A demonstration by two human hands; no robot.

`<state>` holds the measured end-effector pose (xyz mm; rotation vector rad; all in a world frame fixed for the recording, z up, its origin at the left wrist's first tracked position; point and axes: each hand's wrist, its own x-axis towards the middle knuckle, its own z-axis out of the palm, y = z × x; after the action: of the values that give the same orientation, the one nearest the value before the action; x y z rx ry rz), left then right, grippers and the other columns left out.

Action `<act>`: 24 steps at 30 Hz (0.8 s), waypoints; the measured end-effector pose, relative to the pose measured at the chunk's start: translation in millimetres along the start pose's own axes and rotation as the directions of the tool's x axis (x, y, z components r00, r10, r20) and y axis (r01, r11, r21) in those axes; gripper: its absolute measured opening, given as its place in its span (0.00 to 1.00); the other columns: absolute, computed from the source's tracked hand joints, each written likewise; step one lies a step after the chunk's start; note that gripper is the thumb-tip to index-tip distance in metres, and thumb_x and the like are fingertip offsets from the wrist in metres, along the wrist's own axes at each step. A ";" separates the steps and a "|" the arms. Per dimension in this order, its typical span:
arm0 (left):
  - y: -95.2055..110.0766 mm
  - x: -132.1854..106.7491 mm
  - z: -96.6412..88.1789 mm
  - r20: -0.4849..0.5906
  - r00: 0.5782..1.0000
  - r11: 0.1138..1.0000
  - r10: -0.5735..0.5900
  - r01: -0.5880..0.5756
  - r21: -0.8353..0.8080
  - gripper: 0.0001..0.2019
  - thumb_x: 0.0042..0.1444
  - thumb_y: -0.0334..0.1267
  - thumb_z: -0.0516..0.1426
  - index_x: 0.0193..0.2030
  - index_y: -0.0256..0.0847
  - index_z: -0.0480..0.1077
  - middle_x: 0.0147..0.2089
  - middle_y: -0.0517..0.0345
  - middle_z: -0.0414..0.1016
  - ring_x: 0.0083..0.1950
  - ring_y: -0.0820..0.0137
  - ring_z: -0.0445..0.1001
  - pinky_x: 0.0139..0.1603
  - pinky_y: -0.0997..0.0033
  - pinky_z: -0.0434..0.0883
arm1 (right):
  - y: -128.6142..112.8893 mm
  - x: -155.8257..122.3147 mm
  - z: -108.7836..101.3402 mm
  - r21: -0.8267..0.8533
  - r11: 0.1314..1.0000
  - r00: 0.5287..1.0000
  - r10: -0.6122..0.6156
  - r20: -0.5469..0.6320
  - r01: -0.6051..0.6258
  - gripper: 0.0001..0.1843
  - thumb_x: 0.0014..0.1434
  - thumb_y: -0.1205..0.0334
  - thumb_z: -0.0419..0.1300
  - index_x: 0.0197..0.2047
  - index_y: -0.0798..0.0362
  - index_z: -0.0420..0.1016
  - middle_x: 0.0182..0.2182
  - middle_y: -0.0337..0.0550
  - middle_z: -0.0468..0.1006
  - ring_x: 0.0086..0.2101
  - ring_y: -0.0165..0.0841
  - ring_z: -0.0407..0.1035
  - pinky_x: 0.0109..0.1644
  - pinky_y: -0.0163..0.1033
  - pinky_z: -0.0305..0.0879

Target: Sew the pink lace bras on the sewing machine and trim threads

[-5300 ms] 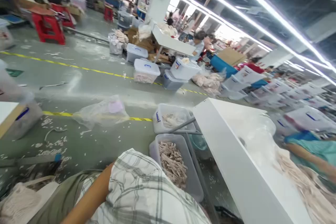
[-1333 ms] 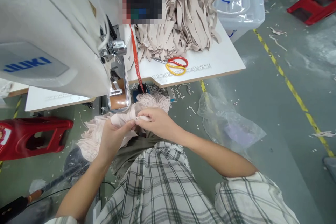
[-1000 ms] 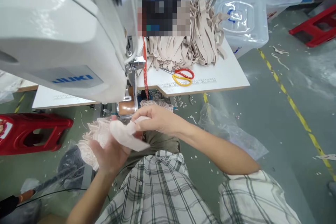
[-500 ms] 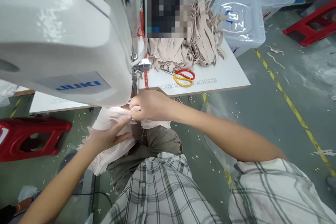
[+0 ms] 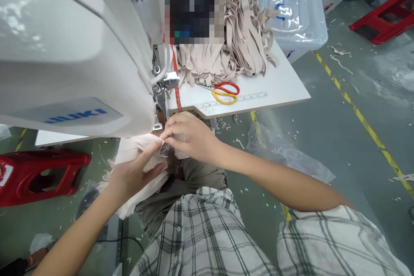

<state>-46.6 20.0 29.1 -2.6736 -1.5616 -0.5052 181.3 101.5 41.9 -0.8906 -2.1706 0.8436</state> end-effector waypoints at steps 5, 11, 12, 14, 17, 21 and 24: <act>4.1 -1.0 6.9 -0.005 1.000 0.999 -0.030 0.030 -0.021 0.31 0.62 0.45 0.60 0.71 0.51 0.57 0.37 0.62 0.82 0.28 0.72 0.75 0.32 0.75 0.72 | -4.5 9.4 -10.2 0.065 0.993 0.994 0.091 0.053 -0.094 0.07 0.60 0.66 0.63 0.39 0.48 0.84 0.39 0.42 0.83 0.44 0.37 0.75 0.52 0.45 0.69; 11.3 5.1 5.2 -0.016 0.999 0.993 -0.039 0.041 0.112 0.29 0.63 0.41 0.58 0.71 0.53 0.58 0.35 0.59 0.80 0.33 0.67 0.77 0.33 0.71 0.73 | 4.8 0.5 -3.2 -0.045 0.997 0.996 -0.067 -0.051 0.065 0.06 0.62 0.64 0.63 0.41 0.49 0.82 0.40 0.42 0.83 0.43 0.35 0.75 0.51 0.44 0.70; 12.9 5.6 3.7 -0.011 0.999 0.991 -0.042 0.043 0.129 0.29 0.63 0.41 0.57 0.71 0.53 0.58 0.35 0.58 0.80 0.33 0.67 0.76 0.32 0.72 0.72 | 6.8 -2.7 -0.1 -0.094 0.986 0.985 -0.144 -0.094 0.136 0.07 0.63 0.64 0.62 0.42 0.49 0.81 0.40 0.42 0.83 0.44 0.35 0.75 0.51 0.44 0.70; 14.2 5.0 0.5 0.002 0.999 0.989 -0.051 0.050 0.141 0.28 0.64 0.41 0.57 0.70 0.53 0.59 0.32 0.59 0.78 0.31 0.69 0.75 0.27 0.74 0.69 | 9.8 -7.6 5.0 -0.193 0.941 0.938 -0.310 -0.155 0.279 0.09 0.64 0.67 0.59 0.45 0.50 0.79 0.41 0.43 0.83 0.45 0.33 0.75 0.50 0.43 0.71; 7.4 1.6 -5.6 0.056 0.996 0.996 -0.063 0.059 0.068 0.27 0.64 0.42 0.56 0.70 0.51 0.60 0.28 0.63 0.75 0.23 0.74 0.68 0.21 0.76 0.60 | 11.1 -7.9 7.1 -0.306 0.862 0.869 -0.467 -0.165 0.405 0.11 0.62 0.73 0.57 0.44 0.50 0.77 0.40 0.41 0.83 0.43 0.32 0.75 0.48 0.41 0.71; -14.6 1.5 -16.3 0.222 0.974 0.992 0.051 -0.024 -0.124 0.25 0.67 0.43 0.53 0.70 0.51 0.59 0.29 0.65 0.72 0.21 0.78 0.64 0.25 0.80 0.61 | 7.1 -1.5 3.9 -0.404 0.822 0.858 -0.491 -0.147 0.401 0.10 0.60 0.74 0.59 0.40 0.50 0.77 0.36 0.36 0.83 0.39 0.31 0.73 0.46 0.40 0.68; -23.4 6.8 -21.3 0.252 0.962 0.992 0.103 -0.080 -0.100 0.24 0.67 0.41 0.52 0.69 0.54 0.60 0.29 0.65 0.72 0.23 0.77 0.65 0.27 0.79 0.60 | 1.9 -4.7 3.0 -0.414 0.846 0.895 -0.425 -0.140 0.337 0.10 0.61 0.73 0.58 0.38 0.49 0.77 0.37 0.37 0.82 0.40 0.33 0.71 0.46 0.42 0.65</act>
<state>-69.2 34.0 47.5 -2.9650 -1.4913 -0.2375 182.4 98.0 37.3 -0.6498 -2.2315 0.1126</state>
